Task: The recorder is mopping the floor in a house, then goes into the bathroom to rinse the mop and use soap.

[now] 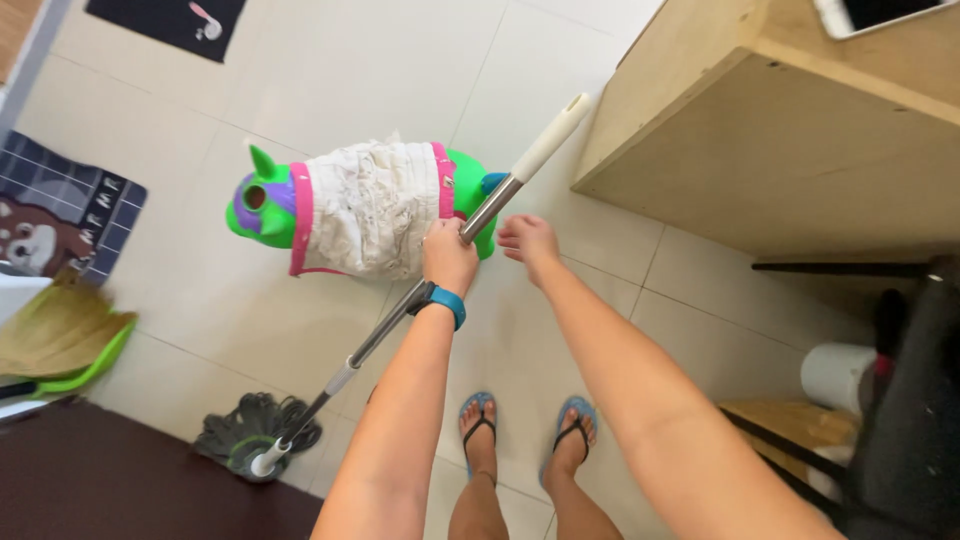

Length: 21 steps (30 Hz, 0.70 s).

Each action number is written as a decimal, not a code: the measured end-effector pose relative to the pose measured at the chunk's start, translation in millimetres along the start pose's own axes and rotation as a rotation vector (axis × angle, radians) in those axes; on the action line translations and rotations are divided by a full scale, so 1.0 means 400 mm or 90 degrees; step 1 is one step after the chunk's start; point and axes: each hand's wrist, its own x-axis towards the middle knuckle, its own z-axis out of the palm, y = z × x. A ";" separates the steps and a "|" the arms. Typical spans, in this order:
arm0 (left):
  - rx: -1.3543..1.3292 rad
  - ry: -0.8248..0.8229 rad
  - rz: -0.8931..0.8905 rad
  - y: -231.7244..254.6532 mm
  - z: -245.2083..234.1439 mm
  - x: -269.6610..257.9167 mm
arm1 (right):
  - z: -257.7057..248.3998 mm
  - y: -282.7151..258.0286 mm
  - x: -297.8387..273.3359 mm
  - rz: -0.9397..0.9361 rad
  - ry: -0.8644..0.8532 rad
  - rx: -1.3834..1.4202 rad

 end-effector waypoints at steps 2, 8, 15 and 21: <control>-0.015 0.006 -0.004 -0.013 0.029 0.008 | 0.069 0.160 0.172 -0.039 -0.029 -0.013; 0.002 0.019 0.032 -0.017 0.056 0.001 | 0.248 0.358 0.301 -0.299 -0.013 -0.148; 0.048 -0.039 0.001 0.030 0.062 -0.010 | 0.271 0.266 0.126 -0.646 0.076 -0.387; 0.072 0.037 0.092 0.067 0.001 -0.067 | 0.226 0.103 0.042 -0.297 -0.113 -0.083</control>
